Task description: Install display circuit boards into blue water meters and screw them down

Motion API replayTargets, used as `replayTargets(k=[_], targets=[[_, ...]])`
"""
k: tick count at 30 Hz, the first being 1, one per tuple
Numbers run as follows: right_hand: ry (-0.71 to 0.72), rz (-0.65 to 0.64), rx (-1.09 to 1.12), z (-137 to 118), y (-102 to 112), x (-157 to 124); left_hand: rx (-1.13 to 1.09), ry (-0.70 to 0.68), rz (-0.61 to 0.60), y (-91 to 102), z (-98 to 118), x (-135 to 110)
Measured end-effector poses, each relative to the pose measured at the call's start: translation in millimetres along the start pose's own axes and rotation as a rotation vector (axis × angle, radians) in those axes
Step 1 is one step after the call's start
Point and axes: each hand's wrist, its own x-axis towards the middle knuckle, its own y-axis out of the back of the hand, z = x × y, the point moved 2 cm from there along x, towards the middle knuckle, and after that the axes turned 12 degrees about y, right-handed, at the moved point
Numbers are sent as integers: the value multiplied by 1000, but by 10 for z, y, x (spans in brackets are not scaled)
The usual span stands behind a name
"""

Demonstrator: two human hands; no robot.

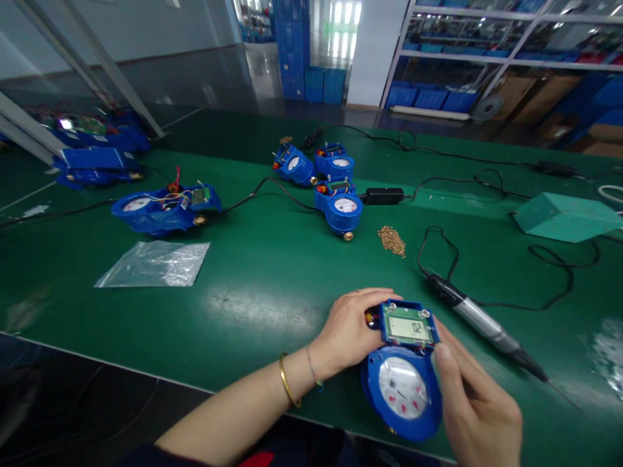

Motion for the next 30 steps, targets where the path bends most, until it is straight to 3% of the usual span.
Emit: replayTargets(k=[4,10,12,19,24,27,30], targets=[[20,-105,101,88,6,82,21,10,-27,6,19,8],[362,-419,69,97,-37,498,68,52,-48,6,24,15],[437,-468,33,89,-38,600,81,41,-45,-1,33,19],[656,-467,15,89,18,723,95,31,-50,-35,71,15],[632,-425,63,75,-14,719,44,208,16,-48,-6,-8],[603,-423,107,58,-40,713,93,239,-58,-19,-29,17],[587,-427,138,70,-40,712,63,256,-219,93,-53,68]])
